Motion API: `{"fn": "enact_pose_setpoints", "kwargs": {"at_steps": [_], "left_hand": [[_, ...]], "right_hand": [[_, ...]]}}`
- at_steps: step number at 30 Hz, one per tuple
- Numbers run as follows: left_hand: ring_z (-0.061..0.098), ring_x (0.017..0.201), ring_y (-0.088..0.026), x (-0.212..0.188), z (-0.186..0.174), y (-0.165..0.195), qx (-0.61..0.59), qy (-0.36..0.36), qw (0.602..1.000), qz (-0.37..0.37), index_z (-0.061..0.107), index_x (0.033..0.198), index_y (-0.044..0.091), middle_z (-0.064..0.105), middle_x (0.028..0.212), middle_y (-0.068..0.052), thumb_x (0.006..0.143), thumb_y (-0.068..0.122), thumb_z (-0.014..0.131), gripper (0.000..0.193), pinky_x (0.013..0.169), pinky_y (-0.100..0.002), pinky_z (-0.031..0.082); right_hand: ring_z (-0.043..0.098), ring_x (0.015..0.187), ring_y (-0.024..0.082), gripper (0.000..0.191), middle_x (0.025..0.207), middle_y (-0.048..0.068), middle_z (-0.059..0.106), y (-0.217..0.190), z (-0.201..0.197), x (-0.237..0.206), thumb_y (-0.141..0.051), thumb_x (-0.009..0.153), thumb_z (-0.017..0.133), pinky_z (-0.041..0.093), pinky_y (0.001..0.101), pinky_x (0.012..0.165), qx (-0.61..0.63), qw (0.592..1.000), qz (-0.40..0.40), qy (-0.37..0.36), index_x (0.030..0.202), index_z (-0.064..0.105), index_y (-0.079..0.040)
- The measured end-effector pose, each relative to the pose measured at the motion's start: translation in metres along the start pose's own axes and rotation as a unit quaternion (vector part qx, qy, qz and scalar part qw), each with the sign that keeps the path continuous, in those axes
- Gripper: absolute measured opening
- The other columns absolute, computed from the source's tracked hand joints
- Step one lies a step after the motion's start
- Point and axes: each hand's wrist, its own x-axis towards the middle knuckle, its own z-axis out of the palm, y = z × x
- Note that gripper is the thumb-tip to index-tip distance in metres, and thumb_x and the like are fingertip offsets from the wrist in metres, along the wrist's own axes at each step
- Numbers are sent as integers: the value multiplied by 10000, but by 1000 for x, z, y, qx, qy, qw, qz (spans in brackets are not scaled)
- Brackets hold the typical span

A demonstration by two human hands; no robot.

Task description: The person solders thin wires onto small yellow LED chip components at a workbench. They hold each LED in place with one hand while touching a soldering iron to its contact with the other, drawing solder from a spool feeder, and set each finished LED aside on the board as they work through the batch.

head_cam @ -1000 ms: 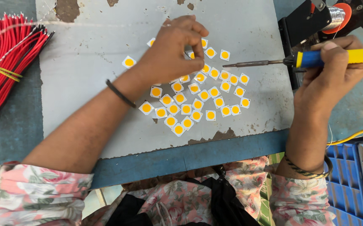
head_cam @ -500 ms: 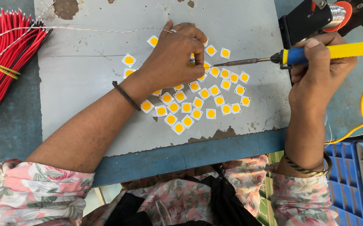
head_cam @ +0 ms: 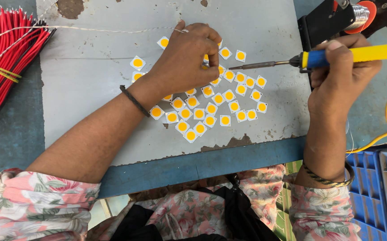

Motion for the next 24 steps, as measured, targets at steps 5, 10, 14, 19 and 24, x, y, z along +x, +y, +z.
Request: {"fn": "enact_pose_setpoints", "kwargs": {"at_steps": [5,10,14,19,24], "left_hand": [[546,1326,-319,4,-9,0,-114,76,990,31,646,788,74,667,1263,-64,821,160,729,124,1110,-457,473],[474,1370,-373,-2,6,18,-3,75,993,87,666,703,105,656,1218,-51,771,144,759,122,1121,-564,366],[405,1416,-361,-10,22,30,81,73,992,56,695,747,126,601,1273,-48,829,144,752,102,1142,-695,257],[383,1428,-366,-9,30,37,115,84,988,56,717,787,99,577,1296,-72,864,133,719,84,1172,-697,235],[368,1441,-371,-6,37,44,145,87,983,72,738,848,51,561,1312,-94,876,138,688,104,1197,-690,223]], "right_hand": [[311,447,75,163,755,105,580,6,-8,1,-76,994,588,242,217,412,47,996,-56,60,861,514,-17],[270,444,68,196,720,90,546,13,-18,3,-69,956,577,209,218,417,19,994,-78,69,790,479,-32],[341,516,116,236,743,105,531,22,-27,3,-39,987,587,237,231,461,19,995,-72,72,788,464,-8],[339,499,109,178,754,124,586,28,-36,1,-88,1026,589,270,226,465,10,994,-72,86,885,520,-4],[334,478,92,167,755,124,606,26,-36,1,-96,1015,587,272,218,456,0,994,-65,85,883,524,-17]]}}
